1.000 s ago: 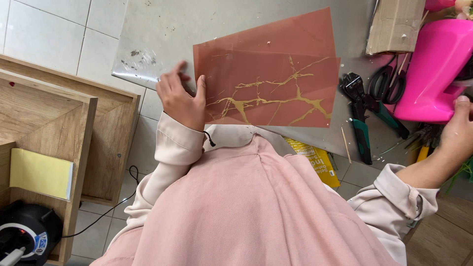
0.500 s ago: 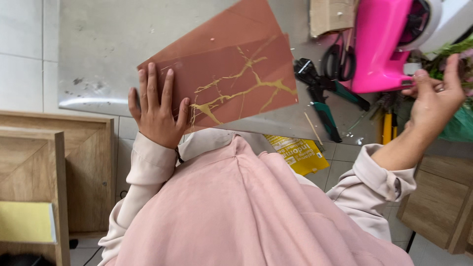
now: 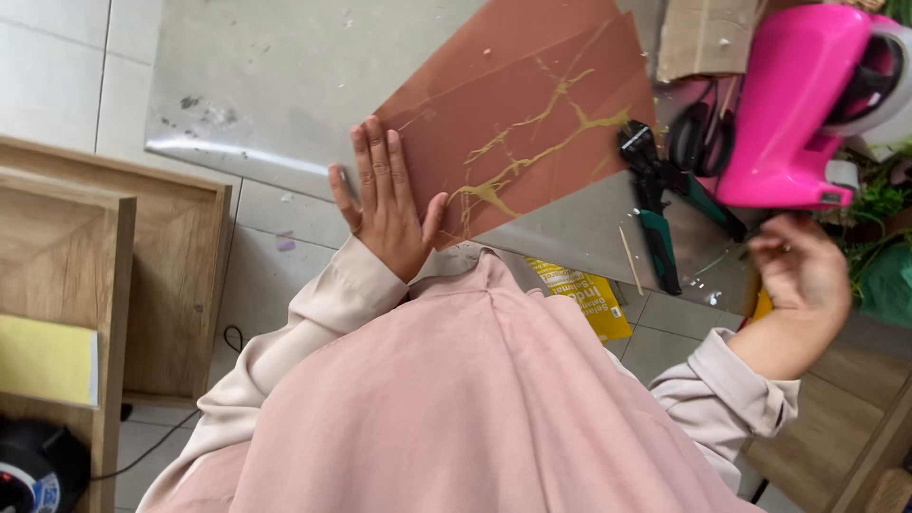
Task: The person prepares decorative wrapping paper and assembles a floral bouquet by securing flowers and a small bear to a cardboard base and wrapping it.
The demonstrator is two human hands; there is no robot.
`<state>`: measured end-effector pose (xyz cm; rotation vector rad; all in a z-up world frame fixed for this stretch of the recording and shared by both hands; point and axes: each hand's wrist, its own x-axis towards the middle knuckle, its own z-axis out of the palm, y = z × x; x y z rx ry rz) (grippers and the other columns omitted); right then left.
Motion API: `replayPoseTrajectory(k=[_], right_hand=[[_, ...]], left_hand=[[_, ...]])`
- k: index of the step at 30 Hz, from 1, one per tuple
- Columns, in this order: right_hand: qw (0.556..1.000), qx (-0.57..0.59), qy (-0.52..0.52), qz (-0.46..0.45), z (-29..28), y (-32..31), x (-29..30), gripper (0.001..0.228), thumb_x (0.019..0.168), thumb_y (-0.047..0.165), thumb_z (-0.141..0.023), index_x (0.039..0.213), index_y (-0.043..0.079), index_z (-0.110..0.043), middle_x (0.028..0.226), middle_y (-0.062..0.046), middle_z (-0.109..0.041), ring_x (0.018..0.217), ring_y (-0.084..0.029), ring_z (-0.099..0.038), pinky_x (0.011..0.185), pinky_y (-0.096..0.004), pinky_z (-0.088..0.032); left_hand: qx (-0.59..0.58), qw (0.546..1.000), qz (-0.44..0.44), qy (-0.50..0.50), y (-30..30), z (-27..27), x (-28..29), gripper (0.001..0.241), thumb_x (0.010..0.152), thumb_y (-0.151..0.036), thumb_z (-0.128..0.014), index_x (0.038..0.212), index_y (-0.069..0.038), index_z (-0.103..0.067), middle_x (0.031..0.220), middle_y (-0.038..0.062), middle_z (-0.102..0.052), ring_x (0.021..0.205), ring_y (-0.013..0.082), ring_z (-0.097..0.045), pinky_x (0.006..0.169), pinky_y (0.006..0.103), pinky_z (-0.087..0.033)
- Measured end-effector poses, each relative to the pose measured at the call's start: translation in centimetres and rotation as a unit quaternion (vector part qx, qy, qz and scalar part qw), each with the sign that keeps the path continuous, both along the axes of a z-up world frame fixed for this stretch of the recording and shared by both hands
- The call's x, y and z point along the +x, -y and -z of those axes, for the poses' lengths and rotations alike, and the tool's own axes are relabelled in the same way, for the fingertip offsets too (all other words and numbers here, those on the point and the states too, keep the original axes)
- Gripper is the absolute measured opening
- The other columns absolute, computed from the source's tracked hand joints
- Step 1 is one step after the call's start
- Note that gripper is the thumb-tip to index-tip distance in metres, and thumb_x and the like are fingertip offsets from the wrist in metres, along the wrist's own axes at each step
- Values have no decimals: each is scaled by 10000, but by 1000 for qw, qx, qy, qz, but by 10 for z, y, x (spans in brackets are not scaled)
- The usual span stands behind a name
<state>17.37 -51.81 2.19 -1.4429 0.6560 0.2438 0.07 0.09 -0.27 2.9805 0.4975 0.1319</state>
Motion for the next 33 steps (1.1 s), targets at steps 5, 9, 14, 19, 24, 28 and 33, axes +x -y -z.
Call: replayPoseTrajectory(k=[5, 9, 14, 19, 24, 28, 33], right_hand=[[965, -209, -4, -159, -26, -88, -7, 348, 976, 38, -751, 1098, 155, -447, 933, -150, -686, 871, -144, -729, 740, -296, -650], [858, -245, 199, -406, -85, -268, -19, 281, 1016, 48, -740, 1111, 99, -481, 1005, -66, -583, 889, -182, -616, 817, -270, -535], [698, -202, 285, -625, -79, -427, -10, 222, 1015, 97, -737, 1050, 105, -518, 964, -21, -621, 835, -135, -597, 815, -283, -497], [611, -253, 260, -703, -48, -471, 8, 190, 1007, 73, -652, 1047, 115, -471, 936, -36, -627, 864, -212, -624, 805, -368, -484], [592, -305, 228, -710, -47, -483, 13, 160, 964, 73, -622, 1030, 116, -483, 862, -39, -644, 807, -263, -629, 757, -411, -465], [584, -335, 244, -698, -32, -487, 16, 148, 911, 60, -591, 994, 109, -478, 838, -57, -652, 795, -288, -604, 732, -431, -464], [583, -364, 250, -682, -15, -489, 18, 246, 891, 49, -666, 1009, 109, -459, 815, -95, -651, 789, -374, -612, 699, -496, -454]], left_hand=[[88, 996, -11, 30, -3, 1, 2, 834, 1107, -674, -191, 1634, -53, -368, 1673, 172, -292, 1564, 299, -276, 1231, 503, -71], [123, 992, 18, 21, -2, 1, 0, 745, 1124, -717, -238, 1677, -224, -315, 1664, 199, -295, 1553, 306, -311, 1188, 496, -94], [60, 996, 17, 59, -2, 4, 1, 620, 1126, -661, -279, 1667, -365, -344, 1632, 276, -293, 1540, 356, -322, 1170, 505, -86], [65, 991, -13, 117, 2, 11, 5, 629, 1106, -647, -166, 1616, -370, -408, 1611, 223, -366, 1514, 309, -387, 1179, 472, -110], [82, 992, -15, 91, 2, 8, 5, 614, 1109, -658, -171, 1632, -400, -362, 1629, 203, -353, 1527, 284, -374, 1180, 474, -93], [77, 994, -18, 77, 3, 8, 4, 609, 1104, -672, -188, 1630, -416, -360, 1633, 194, -353, 1530, 273, -362, 1181, 469, -96], [87, 994, -8, 65, 2, 6, 3, 606, 1100, -684, -235, 1629, -422, -369, 1627, 211, -357, 1526, 287, -373, 1180, 470, -88]])
